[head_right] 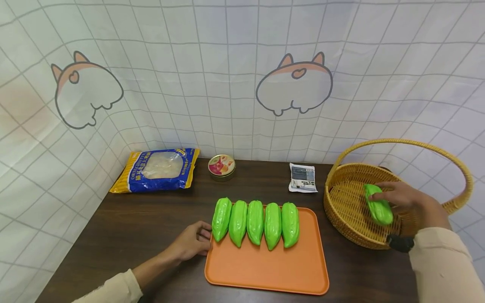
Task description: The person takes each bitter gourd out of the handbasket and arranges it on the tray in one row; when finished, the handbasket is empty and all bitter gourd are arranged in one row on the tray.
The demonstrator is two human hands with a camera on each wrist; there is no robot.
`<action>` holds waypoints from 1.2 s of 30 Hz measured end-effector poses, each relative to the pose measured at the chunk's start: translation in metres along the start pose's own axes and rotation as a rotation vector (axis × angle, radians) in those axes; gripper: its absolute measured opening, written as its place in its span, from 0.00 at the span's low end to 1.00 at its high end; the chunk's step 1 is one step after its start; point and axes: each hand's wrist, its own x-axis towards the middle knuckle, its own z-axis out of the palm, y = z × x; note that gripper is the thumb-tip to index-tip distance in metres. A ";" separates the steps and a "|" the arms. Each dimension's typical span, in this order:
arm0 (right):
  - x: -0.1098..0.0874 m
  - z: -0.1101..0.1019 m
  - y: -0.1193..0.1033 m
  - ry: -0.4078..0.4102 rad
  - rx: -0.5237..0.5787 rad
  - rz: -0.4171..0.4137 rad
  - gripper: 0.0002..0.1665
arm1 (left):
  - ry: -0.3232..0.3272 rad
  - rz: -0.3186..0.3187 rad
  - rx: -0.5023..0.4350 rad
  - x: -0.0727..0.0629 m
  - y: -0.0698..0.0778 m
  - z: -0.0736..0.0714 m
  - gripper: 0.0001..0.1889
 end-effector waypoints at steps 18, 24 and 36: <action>-0.020 0.010 -0.022 0.189 -0.102 -0.121 0.49 | 0.003 0.004 0.005 -0.001 -0.001 0.000 0.29; -0.024 0.014 -0.025 0.220 -0.145 -0.145 0.47 | -0.001 0.001 0.007 0.000 -0.002 0.000 0.29; -0.035 0.028 -0.034 0.310 -0.171 -0.166 0.45 | -0.002 0.003 0.007 0.000 -0.001 0.001 0.29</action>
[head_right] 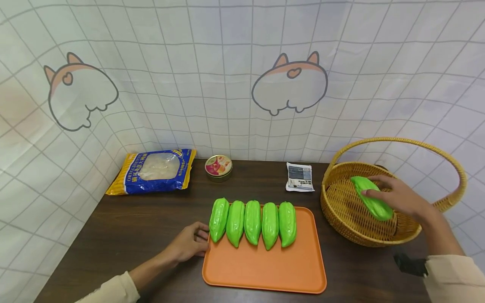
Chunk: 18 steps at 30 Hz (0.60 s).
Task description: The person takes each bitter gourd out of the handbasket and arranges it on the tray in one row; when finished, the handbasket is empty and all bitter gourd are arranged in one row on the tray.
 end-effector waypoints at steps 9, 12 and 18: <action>-0.013 0.012 -0.017 0.049 0.089 -0.031 0.40 | -0.001 -0.005 -0.002 -0.001 0.002 0.001 0.29; -0.018 0.016 -0.024 0.070 0.079 -0.052 0.39 | 0.002 -0.010 -0.001 -0.002 0.002 0.001 0.29; -0.025 0.020 -0.036 0.095 0.105 -0.125 0.35 | 0.018 0.011 -0.004 -0.002 0.002 0.001 0.29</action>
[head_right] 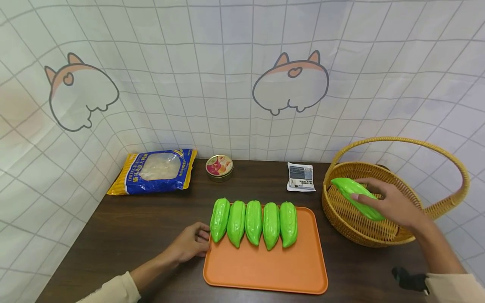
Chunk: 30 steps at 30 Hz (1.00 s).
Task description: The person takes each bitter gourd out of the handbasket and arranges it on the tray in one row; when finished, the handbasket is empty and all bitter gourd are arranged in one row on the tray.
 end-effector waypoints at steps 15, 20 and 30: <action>-0.006 0.023 -0.019 -0.082 0.106 -0.129 0.26 | -0.007 0.013 0.029 0.001 -0.002 -0.002 0.28; -0.007 0.027 -0.022 -0.063 0.119 -0.142 0.22 | -0.009 0.010 0.034 0.000 -0.001 -0.001 0.28; -0.006 0.039 -0.026 -0.013 0.200 -0.237 0.21 | -0.004 0.008 0.028 0.001 -0.001 0.000 0.28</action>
